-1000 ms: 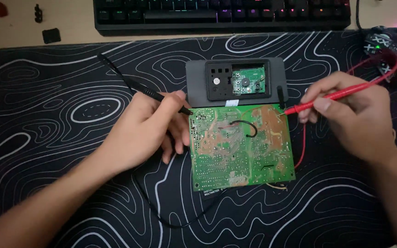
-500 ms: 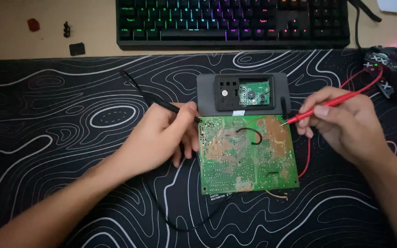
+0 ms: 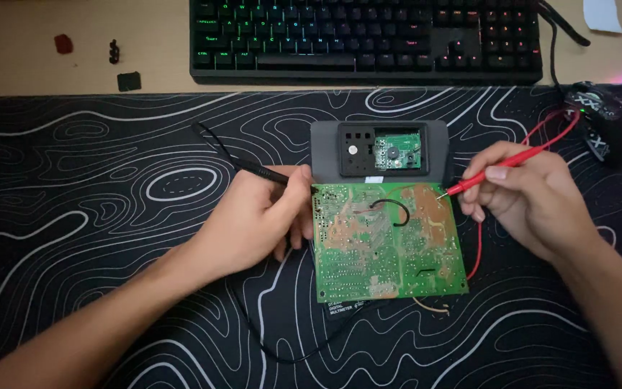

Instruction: Testing a circuit board using multimeter probes

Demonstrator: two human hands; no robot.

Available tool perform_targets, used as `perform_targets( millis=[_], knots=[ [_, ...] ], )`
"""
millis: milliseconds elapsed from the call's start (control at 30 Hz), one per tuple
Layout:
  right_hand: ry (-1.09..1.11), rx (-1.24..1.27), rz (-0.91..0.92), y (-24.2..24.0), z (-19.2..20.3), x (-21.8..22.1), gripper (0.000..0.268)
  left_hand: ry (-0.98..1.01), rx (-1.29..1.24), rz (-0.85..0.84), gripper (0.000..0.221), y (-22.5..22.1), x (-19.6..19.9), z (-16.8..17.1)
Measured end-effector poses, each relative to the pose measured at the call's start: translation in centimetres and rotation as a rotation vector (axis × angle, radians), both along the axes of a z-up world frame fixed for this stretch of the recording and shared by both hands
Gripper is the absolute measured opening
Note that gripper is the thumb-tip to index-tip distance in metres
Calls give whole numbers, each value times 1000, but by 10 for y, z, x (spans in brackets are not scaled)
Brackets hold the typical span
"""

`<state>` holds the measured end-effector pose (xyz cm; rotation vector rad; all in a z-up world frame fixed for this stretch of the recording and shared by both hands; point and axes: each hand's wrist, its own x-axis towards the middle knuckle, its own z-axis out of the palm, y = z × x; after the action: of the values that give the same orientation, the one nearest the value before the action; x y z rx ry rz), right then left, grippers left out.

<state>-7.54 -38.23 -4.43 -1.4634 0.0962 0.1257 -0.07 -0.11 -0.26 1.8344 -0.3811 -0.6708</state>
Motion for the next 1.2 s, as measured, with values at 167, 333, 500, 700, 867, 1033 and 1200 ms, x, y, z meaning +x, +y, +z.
perform_targets(
  millis=[167, 333, 500, 700, 867, 1033, 1200],
  knots=[
    [-49, -32, 31, 0, 3, -3, 18, -41, -41, 1, 56, 1, -2, -2],
    [-163, -297, -19, 11, 17, -12, 15, -103, -91, 24, 57, 2, -5, -9],
    [-278, -574, -127, 2, 18, -19, 13, -157, -156, 7, 54, 3, -5, -16],
    [-455, -698, -32, 0, 28, -32, 17, -122, -127, 44, 55, 2, -7, -12],
    [-477, -848, 90, 30, 47, -39, 15, -147, -122, 28, 53, 3, -6, -10],
    [-431, -836, 162, 44, 58, -42, 18, -164, -123, 16, 51, 3, -7, -15],
    [-436, -959, 190, 41, 57, -42, 22, -202, -204, 30, 50, 1, -10, -19]
  ],
)
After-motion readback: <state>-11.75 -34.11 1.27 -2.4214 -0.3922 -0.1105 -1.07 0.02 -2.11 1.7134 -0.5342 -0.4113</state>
